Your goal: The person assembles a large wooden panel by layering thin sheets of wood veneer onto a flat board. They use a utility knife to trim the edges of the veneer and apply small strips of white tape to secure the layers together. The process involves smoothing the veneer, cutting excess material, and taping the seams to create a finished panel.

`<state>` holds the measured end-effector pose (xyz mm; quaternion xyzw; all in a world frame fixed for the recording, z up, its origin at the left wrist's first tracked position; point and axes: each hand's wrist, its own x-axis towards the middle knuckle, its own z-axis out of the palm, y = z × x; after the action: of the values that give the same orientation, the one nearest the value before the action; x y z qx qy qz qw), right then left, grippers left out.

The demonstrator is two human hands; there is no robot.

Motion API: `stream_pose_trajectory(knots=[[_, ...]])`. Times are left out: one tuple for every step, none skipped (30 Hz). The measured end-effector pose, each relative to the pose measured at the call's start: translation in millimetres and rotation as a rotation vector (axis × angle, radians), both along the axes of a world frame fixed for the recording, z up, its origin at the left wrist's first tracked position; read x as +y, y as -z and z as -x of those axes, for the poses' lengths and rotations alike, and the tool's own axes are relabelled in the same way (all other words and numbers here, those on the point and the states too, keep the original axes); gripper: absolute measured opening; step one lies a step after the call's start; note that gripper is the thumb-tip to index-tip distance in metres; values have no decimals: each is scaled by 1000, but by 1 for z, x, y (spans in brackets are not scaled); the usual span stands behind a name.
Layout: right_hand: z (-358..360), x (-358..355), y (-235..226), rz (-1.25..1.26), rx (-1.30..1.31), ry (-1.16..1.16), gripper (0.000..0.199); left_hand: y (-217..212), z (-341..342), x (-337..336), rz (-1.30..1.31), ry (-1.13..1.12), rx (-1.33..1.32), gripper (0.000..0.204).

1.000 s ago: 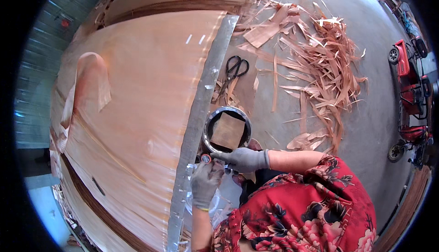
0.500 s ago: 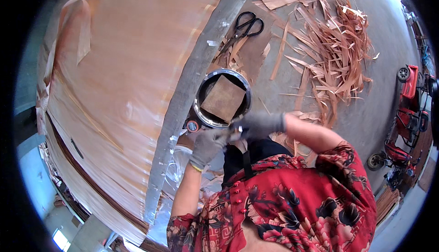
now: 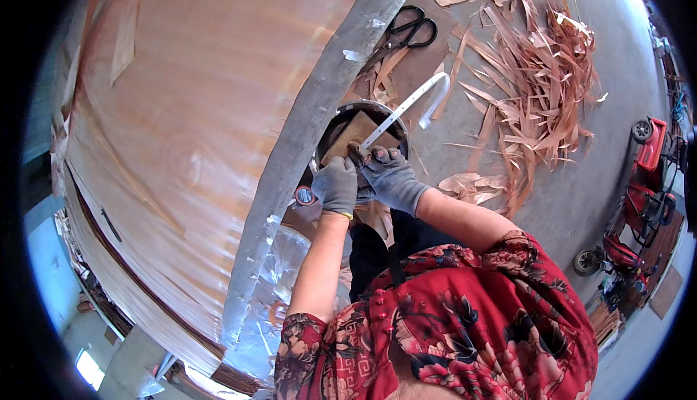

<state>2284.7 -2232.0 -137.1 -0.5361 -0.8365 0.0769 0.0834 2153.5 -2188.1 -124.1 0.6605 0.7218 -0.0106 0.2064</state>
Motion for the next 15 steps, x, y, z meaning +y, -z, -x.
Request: stream_pose_trajectory(knots=[[-2, 2, 4, -47, -62, 11, 74, -5, 3, -3, -27, 20, 2, 29], [-5, 3, 4, 8, -28, -12, 76, -11, 9, -10, 8, -7, 19, 29], [-8, 4, 4, 34, -16, -23, 78, -19, 21, -23, 26, -25, 24, 30], [-11, 4, 2, 52, 1, -43, 80, -28, 39, -41, -42, -28, 20, 30], [-11, 4, 1, 50, -18, -49, 85, -37, 66, -60, -49, -4, -61, 25], [-11, 3, 0, 108, -50, -44, 85, -49, 93, -94, -170, -144, -300, 18], [-10, 2, -1, 110, -50, -46, 86, -68, 129, -138, -93, -219, -229, 15], [-8, 1, -1, 38, -16, -39, 86, -81, 166, -179, 25, -318, -76, 16], [-6, 1, -1, 47, -54, -35, 87, -91, 198, -223, 125, -554, -56, 20], [-4, 1, -3, 83, -97, -41, 88, -112, 233, -278, 2, -419, -37, 20], [-2, 3, -6, 107, -93, -16, 88, -128, 264, -324, 175, -339, 377, 22], [2, 5, -13, 204, -133, 3, 87, -138, 287, -367, 170, -408, 424, 23], [7, 5, -22, 204, -114, 38, 84, -150, 306, -407, 227, -373, 547, 27], [13, 5, -35, 263, -146, 77, 81, -156, 318, -436, 281, -375, 647, 28], [26, 4, -51, 160, -173, 83, 71, -158, 327, -450, 211, -387, 571, 29]])
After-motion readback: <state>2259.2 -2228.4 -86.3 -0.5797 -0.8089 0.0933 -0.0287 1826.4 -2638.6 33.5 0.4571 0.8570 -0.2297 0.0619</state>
